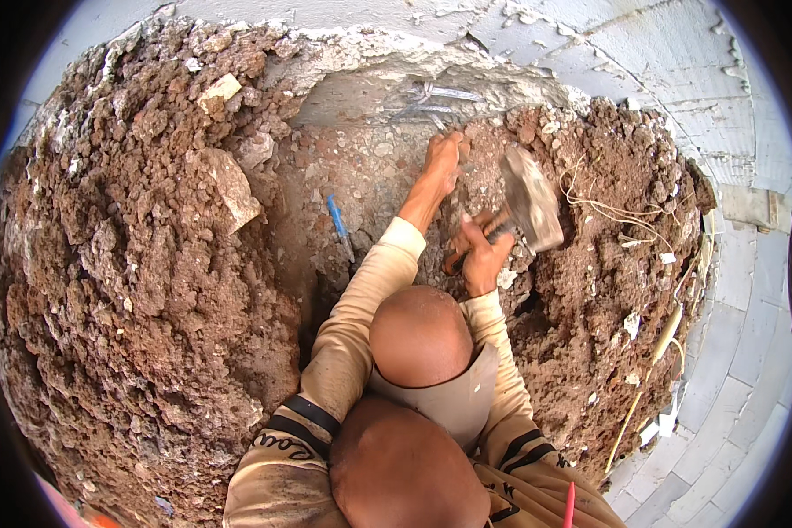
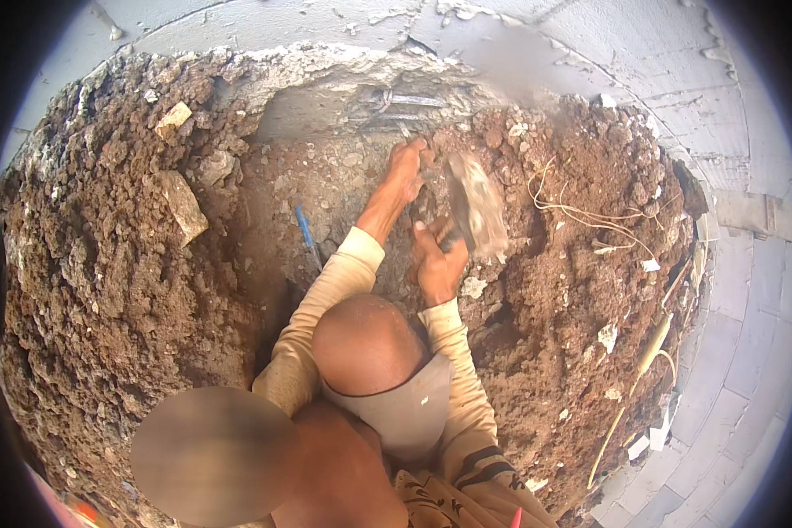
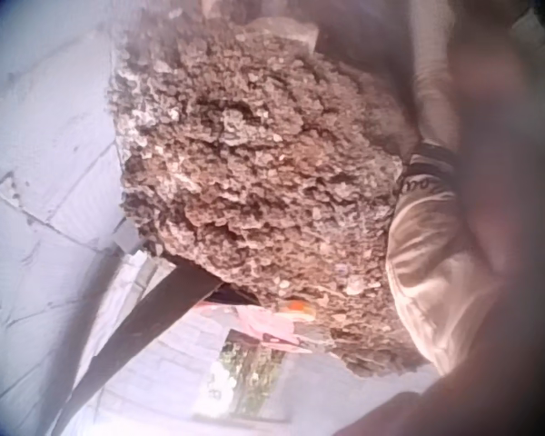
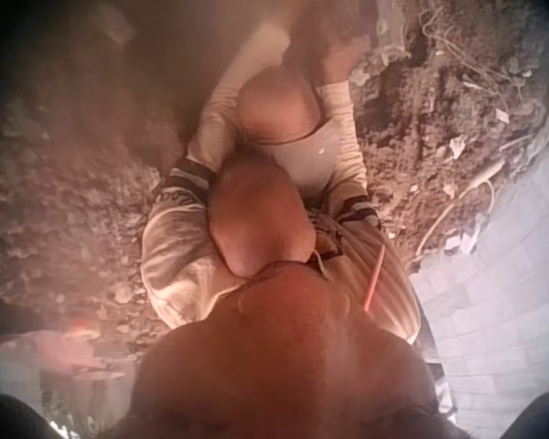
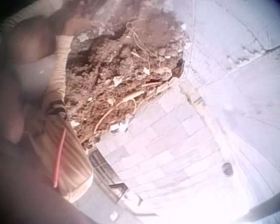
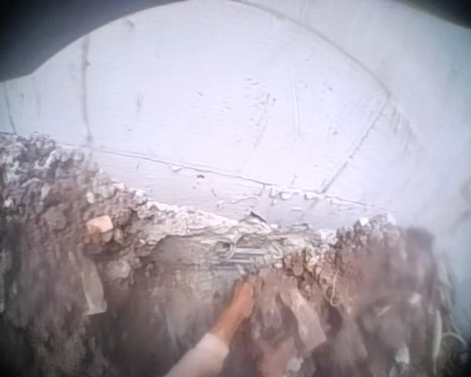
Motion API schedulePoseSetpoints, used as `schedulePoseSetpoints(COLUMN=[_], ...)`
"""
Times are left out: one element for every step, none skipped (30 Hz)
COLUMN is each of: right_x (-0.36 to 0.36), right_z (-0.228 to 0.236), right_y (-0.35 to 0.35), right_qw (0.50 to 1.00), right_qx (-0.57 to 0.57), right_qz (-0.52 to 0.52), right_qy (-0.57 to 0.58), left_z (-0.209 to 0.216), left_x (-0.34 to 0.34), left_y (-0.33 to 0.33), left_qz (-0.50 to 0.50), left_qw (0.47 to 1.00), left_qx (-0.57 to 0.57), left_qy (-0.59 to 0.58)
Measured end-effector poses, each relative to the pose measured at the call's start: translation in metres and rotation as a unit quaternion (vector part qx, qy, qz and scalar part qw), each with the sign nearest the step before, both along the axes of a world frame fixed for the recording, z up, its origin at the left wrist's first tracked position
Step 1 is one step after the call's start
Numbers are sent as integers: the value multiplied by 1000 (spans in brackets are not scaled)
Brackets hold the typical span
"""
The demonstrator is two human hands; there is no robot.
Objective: The person uses a hammer and chisel to break up a concrete floor. They repeatedly strike the chisel to chip away the surface, creating a pile of rubble. The person then stands up and uses a pickaxe to continue breaking the floor.
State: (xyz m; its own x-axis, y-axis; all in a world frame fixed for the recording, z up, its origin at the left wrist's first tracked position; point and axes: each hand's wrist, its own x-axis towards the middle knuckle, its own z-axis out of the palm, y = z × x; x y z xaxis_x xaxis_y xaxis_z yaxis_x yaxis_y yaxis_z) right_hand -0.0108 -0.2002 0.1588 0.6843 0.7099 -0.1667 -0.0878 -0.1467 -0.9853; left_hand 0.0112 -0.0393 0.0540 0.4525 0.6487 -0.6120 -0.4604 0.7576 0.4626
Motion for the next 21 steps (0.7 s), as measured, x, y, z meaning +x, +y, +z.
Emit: schedulePoseSetpoints(right_x=[-4, 0, 10, 25, 44, 28, 32, 23, 11, 0, -1, 1, 3, 7, 30, 36, 37, 40, 43, 30, 21], right_z=[13, 1, -22, -52, -83, -87, -94, -76, -53, -21, -3, -6, -9, -21, -59, -65, -68, -68, -67, -58, -44], right_y=[-2, -4, 0, -6, -13, -1, -1, 10, 8, 9, 12, 10, 3, 4, -6, 6, 16, 17, 19, 15, 13], right_qw=[995, 991, 981, 1000, 982, 979, 972, 982, 986, 994, 999, 998, 994, 997, 987, 984, 968, 975, 982, 983, 984], right_qx=[66, 122, 190, 5, -181, -197, -221, -178, -151, -83, -35, 29, 85, 51, -47, -149, -251, -214, -184, -169, -150], right_qz=[29, 12, -6, -15, -23, 20, 32, 54, 64, 43, 17, 14, 13, -15, 11, 13, 18, 50, 41, 36, 23], right_qy=[61, 46, 28, -12, -52, -54, -66, -38, -7, 62, 37, 56, 72, 54, -152, -91, -27, -32, 6, 54, 98], left_z=[-2, 2, 11, 18, 26, -19, -23, -25, -33, -35, -23, -11, -4, 3, 8, 7, 7, 10, 13, -1, -8], left_x=[1, 7, 12, 16, 20, 2, 3, -2, -6, -9, -5, 0, 3, 8, 9, 2, -5, -6, -8, -21, -28], left_y=[6, 3, 1, -4, -5, 21, 22, 33, 26, 19, 22, 19, 12, 15, 19, 27, 32, 41, 49, 47, 45], left_qz=[-5, 0, 0, -2, 0, 19, 22, 33, 36, 8, 18, 28, 41, 47, 19, -2, -21, 22, 8, -2, -17], left_qw=[1000, 1000, 1000, 1000, 1000, 996, 996, 995, 994, 998, 999, 999, 999, 998, 999, 999, 999, 996, 994, 991, 987], left_qx=[7, 8, 4, 1, -3, -37, -34, -22, -28, -14, -15, -17, -25, -35, -31, -26, -20, -38, -31, -37, -41], left_qy=[4, -4, -7, -11, -19, -73, -86, -92, -98, -54, -28, -1, 23, -9, -22, -27, -29, -71, -104, -126, -153])
